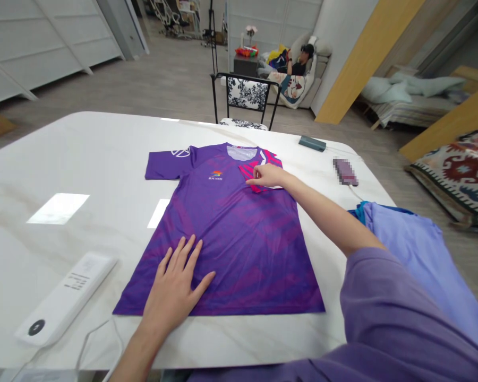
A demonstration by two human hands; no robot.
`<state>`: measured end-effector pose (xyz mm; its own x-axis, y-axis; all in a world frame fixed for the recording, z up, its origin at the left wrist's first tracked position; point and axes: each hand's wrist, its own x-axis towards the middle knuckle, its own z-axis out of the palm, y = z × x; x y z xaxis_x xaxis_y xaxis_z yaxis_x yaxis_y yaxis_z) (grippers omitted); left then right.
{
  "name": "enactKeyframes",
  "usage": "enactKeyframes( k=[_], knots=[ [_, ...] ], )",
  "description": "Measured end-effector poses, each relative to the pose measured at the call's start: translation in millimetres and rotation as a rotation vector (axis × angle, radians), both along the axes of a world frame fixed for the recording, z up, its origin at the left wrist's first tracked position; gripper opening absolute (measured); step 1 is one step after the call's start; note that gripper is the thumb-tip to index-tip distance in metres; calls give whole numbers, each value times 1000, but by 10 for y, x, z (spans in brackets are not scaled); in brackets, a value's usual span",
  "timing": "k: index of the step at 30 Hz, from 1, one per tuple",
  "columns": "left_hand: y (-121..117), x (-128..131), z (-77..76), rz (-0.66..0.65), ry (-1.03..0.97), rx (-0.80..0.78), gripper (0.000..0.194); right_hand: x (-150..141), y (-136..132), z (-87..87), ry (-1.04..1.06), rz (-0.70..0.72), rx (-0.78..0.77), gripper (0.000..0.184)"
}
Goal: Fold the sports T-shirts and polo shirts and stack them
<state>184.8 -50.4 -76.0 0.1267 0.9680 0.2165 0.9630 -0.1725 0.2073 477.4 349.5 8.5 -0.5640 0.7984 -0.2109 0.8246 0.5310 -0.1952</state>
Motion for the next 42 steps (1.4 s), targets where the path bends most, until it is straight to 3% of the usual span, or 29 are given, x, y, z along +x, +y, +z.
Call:
enactKeyframes(
  k=[2,4,8,11,13,16,18,20,23,27,29,32,35,39,42],
  knots=[
    [0,-2,-8,-1,-3,10,88,-160,-148,-135,-47,-55,39,67],
    [1,-4,-15,0,-12,19,88,-270,-227,-240,-59,-108,83,65],
    [-1,-4,-22,-1,-11,21,88,-341,-188,-346,37,-145,82,36],
    [-4,-3,-23,-2,-4,12,89,-143,-44,-315,141,-161,53,20],
    [-5,-2,-24,-2,-11,11,89,213,54,-254,264,-267,57,18],
    [-3,0,-33,-6,-29,17,89,1059,118,-164,448,-595,48,18],
    [-1,-1,-45,-11,-40,18,89,1665,86,-138,389,-790,115,19],
    [0,-6,-63,-15,-49,17,88,2129,23,-149,273,-896,261,27],
    [2,-22,-93,-26,-53,17,87,2376,-30,-229,227,-803,413,37],
    [-12,-54,-118,-49,-32,14,88,2109,64,-392,296,-487,316,44],
    [-30,-66,-120,-53,-28,15,88,1962,126,-459,273,-404,239,52],
    [-65,-73,-106,-46,-31,3,87,1921,174,-512,124,-396,151,75],
    [-110,-72,-64,-37,-46,-16,88,2069,182,-496,3,-428,109,97],
    [-214,-63,2,-16,-65,-27,89,2246,160,-396,-50,-463,72,114],
    [-325,-29,9,15,-42,-26,92,2138,-21,-313,-74,-503,114,112]
  ],
)
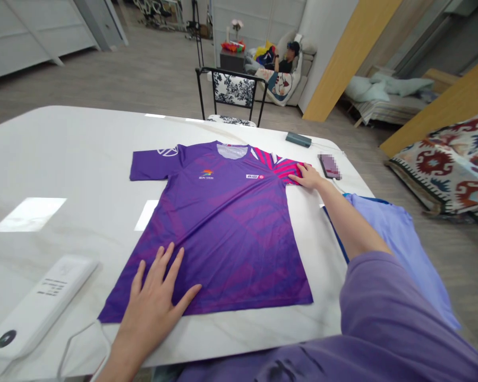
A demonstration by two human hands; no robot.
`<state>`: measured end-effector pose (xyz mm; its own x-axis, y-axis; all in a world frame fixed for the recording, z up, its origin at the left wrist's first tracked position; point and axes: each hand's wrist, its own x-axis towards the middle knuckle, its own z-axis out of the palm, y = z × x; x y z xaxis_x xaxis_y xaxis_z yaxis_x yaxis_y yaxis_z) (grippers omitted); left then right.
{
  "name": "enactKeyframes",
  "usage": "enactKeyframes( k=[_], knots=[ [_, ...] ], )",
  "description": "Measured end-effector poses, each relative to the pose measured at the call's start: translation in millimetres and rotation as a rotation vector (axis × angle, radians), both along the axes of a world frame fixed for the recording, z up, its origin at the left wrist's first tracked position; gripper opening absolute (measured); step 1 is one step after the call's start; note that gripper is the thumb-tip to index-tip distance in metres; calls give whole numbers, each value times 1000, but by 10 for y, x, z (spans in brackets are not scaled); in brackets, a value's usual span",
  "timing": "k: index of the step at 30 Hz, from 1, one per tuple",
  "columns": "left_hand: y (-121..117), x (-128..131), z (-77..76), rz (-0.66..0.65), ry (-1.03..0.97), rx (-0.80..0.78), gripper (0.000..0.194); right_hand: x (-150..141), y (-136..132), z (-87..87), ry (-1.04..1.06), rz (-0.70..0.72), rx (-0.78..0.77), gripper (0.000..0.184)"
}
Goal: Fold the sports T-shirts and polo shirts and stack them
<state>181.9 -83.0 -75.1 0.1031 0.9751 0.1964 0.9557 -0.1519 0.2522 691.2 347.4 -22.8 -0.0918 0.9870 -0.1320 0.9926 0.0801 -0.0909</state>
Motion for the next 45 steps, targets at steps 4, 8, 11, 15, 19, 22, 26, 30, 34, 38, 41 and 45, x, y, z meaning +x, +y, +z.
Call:
enactKeyframes(
  k=[4,8,11,15,19,22,26,30,34,38,41,45],
  knots=[
    [-121,47,-8,-7,27,-16,99,-446,-886,35,13,188,131,103],
    [-179,-69,19,24,23,-42,94,-813,-2415,-48,95,495,111,104],
    [-237,-231,12,65,12,-56,95,-840,-3370,-173,145,530,51,107],
    [-419,-295,-29,67,11,-41,98,-655,-3936,-370,183,425,51,109],
    [-655,-216,31,81,-8,-18,87,-551,-4026,-364,191,401,91,107],
    [-777,-275,115,264,-50,31,72,-783,-3852,-83,180,396,143,106],
    [-845,-528,130,484,-60,65,58,-1821,-3174,451,221,501,195,88],
    [-883,-700,80,470,-124,77,44,-3512,-2144,647,330,677,59,55],
    [-939,-722,84,460,-182,76,35,-5112,-1142,445,271,594,-37,39],
    [-978,-715,121,479,-213,29,25,-6080,-531,224,235,416,-51,63],
    [-992,-731,128,465,-251,-8,22,-6435,-345,99,190,373,-38,74],
    [-989,-769,129,405,-327,-28,16,-6662,-306,-35,160,517,-45,45]
  ],
)
